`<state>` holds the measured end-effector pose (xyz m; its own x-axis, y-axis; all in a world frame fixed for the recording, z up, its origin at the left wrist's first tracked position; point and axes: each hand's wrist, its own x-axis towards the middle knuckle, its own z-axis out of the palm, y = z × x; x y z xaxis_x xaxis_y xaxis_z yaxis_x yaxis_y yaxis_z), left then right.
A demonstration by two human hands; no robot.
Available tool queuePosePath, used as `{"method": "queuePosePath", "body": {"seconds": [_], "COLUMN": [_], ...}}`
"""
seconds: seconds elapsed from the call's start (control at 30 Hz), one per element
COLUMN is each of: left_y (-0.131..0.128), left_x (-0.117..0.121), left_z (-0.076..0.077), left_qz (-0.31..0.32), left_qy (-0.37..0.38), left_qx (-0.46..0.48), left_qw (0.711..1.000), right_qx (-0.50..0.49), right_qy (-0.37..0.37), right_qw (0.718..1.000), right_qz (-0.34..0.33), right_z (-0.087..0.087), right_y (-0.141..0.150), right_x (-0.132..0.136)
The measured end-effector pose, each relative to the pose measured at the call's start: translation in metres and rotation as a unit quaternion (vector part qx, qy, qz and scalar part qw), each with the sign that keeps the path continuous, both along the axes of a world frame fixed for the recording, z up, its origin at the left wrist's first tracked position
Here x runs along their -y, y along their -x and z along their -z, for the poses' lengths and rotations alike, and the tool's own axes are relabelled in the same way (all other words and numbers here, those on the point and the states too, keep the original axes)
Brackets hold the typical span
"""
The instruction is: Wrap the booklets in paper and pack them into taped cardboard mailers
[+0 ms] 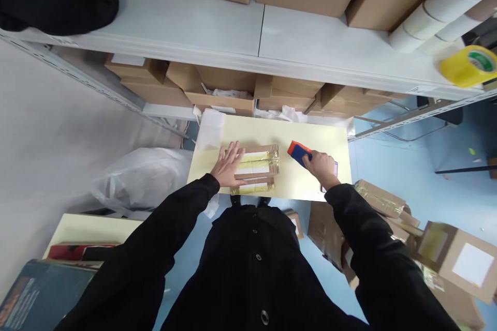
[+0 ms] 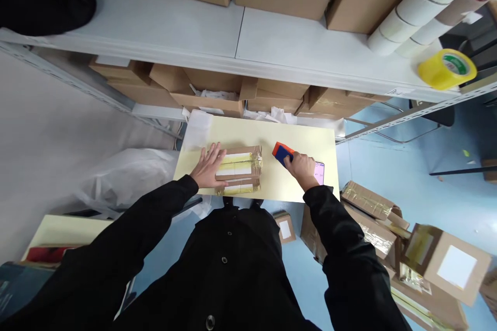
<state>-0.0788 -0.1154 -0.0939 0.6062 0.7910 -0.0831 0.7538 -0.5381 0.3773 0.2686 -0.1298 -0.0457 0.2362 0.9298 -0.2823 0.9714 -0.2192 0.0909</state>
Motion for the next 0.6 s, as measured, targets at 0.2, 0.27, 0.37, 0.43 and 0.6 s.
{"method": "queuePosePath", "body": {"seconds": [0.2,0.27,0.37,0.43,0.6], "left_y": [0.027,0.032,0.033,0.031,0.030], "left_x": [0.034,0.042,0.047,0.048,0.046], "left_z": [0.027,0.040,0.054,0.058,0.061], "left_qz": [-0.209,-0.250,-0.267,-0.272,-0.276], "left_qy": [0.075,0.112,0.140,0.144,0.135], "left_qx": [0.103,0.139,0.160,0.159,0.159], "left_qw": [0.969,0.951,0.940,0.938,0.938], "right_qx": [-0.049,-0.059,-0.083,-0.097,-0.116], "right_qy": [-0.054,-0.062,-0.063,-0.056,-0.043], "right_qw": [0.997,0.995,0.993,0.992,0.989], "right_qz": [0.040,0.053,0.059,0.062,0.083], "right_z": [0.050,0.068,0.091,0.101,0.111], "right_y": [0.001,0.007,0.014,0.016,0.014], "right_x": [0.041,0.054,0.069,0.075,0.086]}}
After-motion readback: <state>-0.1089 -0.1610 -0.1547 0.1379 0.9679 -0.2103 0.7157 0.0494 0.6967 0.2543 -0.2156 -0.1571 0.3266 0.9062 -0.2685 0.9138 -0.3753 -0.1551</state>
